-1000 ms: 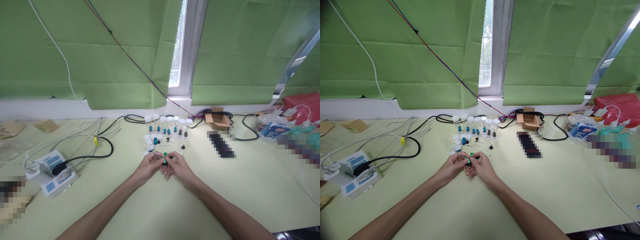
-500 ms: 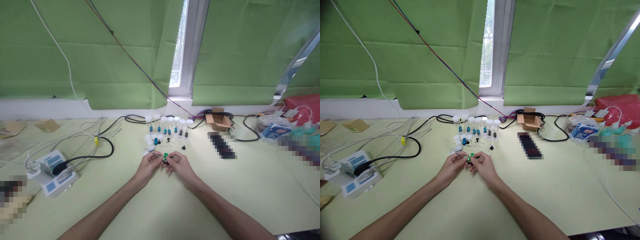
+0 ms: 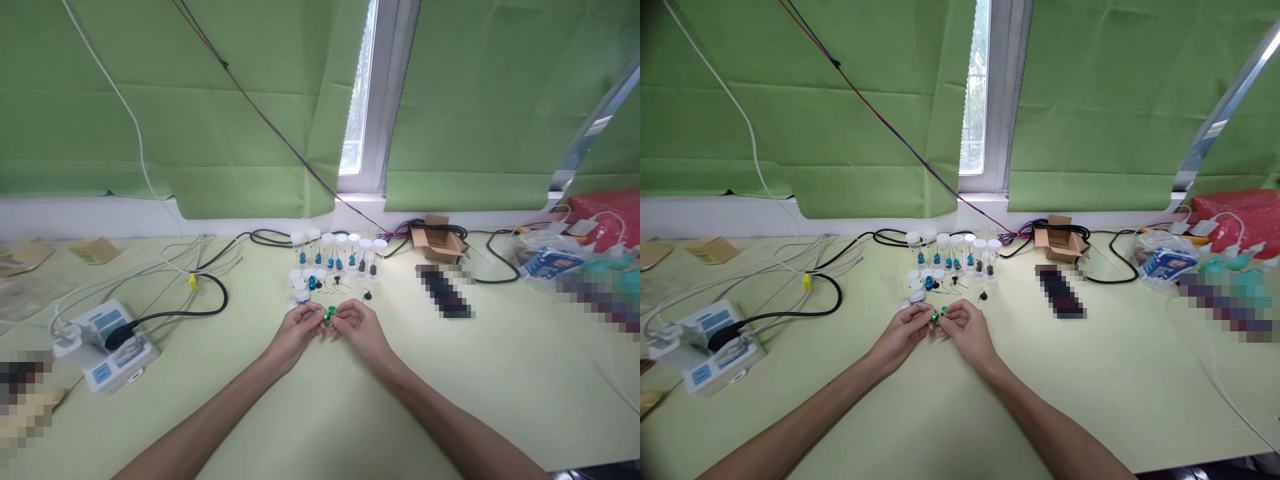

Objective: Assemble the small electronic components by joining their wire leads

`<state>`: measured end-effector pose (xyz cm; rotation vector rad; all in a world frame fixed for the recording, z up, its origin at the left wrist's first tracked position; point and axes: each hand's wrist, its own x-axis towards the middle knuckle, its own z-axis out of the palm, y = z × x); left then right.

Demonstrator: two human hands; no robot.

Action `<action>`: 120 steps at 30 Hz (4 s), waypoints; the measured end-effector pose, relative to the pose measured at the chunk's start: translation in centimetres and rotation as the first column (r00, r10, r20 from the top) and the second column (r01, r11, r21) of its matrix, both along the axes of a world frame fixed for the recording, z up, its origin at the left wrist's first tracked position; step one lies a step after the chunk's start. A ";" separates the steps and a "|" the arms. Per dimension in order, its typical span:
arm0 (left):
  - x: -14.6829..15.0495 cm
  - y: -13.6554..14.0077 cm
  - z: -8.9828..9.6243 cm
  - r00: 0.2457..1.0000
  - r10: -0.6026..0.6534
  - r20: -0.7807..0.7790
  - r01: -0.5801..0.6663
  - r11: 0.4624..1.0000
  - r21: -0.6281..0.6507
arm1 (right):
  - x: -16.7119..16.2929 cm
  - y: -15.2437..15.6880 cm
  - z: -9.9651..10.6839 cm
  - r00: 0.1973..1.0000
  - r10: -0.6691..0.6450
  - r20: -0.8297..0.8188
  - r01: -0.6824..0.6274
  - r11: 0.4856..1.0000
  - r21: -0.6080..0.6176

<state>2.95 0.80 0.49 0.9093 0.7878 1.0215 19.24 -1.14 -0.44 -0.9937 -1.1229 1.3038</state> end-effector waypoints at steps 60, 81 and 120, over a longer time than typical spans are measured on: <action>-0.3 -0.2 -0.8 0.985 0.080 -0.153 -0.040 0.967 0.252 | 0.4 -0.1 0.0 0.971 0.073 -0.229 -0.109 0.983 -0.148; -0.2 -0.4 -0.5 0.978 0.061 -0.197 -0.013 0.971 0.239 | 0.1 -0.2 0.3 0.959 0.124 -0.255 -0.179 0.962 -0.206; -0.1 -0.5 0.0 0.983 0.045 -0.179 -0.002 0.972 0.234 | 0.4 -0.3 0.2 0.963 0.224 -0.151 -0.243 0.961 -0.130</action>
